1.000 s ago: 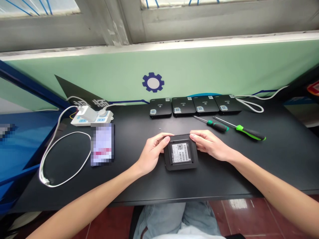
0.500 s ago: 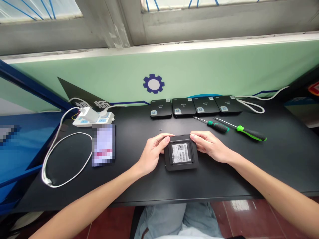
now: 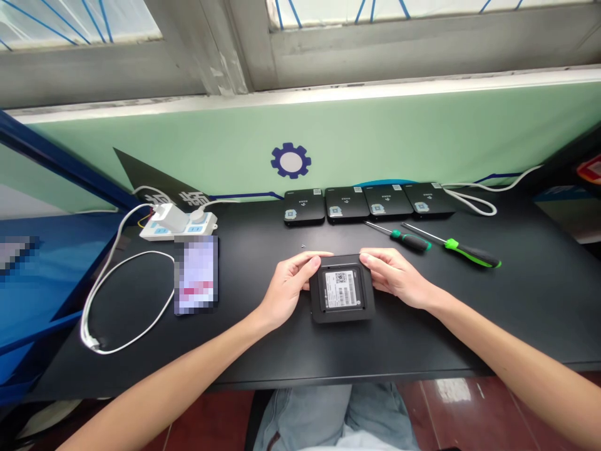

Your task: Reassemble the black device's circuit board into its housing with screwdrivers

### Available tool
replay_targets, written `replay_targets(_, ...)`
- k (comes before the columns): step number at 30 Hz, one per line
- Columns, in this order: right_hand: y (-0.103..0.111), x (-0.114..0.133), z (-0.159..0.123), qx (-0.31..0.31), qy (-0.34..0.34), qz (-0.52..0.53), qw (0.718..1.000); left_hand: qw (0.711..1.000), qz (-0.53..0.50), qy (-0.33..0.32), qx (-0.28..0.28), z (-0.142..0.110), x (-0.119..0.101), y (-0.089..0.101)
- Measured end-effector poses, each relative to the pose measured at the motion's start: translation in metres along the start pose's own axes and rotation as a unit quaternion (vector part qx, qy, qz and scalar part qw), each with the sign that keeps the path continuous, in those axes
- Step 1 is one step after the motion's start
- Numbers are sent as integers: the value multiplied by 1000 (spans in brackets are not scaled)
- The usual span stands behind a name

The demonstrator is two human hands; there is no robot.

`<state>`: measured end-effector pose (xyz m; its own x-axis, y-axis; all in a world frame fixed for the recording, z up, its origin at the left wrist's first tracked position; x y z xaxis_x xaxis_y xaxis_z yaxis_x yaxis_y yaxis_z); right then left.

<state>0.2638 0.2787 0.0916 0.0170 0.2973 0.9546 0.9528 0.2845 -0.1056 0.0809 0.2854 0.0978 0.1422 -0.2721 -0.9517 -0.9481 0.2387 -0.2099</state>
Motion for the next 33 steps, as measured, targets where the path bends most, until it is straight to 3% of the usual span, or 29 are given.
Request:
replay_targets(11,9,0,3,-42,13,53,998,998,-57,0,27,2,-1,-6)
replay_targets(20,6,2,1,-46,8,77,996,998,-58,2,9,2,0,-2)
replay_targets(28,19,6,2,-122,22,125,984,996,-63,19,54,1,0,-12)
replay_targets(33,22,12,2,-112,28,119,986,998,-66,10,7,3,-1,-2)
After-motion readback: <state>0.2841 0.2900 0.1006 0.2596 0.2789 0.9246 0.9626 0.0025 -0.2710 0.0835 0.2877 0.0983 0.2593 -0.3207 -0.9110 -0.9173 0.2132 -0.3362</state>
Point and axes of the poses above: each hand's wrist, its own z-axis towards the middle knuckle, its own y-axis out of the back of the hand, x = y × z, the point moved 10 cm from there along z, towards the middle knuckle, and after that the axes turned 7 degrees about -x, right-handed, at the moved point
